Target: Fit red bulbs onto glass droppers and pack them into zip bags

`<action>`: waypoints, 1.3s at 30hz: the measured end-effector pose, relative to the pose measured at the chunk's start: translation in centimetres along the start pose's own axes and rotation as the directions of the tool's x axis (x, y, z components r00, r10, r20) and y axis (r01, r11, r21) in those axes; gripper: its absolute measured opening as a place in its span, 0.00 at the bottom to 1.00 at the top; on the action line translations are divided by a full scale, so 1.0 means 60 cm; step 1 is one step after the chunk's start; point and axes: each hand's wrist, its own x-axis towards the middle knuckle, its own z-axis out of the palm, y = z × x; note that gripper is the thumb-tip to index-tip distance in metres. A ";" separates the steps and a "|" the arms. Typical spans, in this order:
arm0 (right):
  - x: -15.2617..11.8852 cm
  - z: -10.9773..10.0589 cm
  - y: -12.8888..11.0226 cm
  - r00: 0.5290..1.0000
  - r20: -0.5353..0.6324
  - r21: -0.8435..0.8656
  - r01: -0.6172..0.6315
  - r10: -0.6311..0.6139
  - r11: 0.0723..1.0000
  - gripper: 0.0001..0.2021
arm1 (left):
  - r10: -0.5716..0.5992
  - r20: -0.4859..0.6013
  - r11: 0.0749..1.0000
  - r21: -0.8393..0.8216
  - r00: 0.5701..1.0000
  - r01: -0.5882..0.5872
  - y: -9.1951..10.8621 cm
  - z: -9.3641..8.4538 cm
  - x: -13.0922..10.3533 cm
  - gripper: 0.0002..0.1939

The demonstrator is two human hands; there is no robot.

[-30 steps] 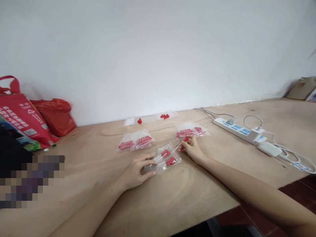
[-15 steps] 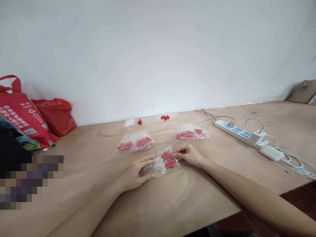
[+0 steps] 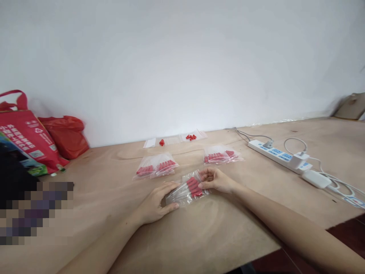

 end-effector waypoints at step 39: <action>-0.002 -0.008 0.003 0.968 -0.248 -0.001 -0.039 0.037 0.999 0.14 | 0.210 -0.224 0.975 0.122 0.952 -0.186 0.002 0.012 0.008 0.11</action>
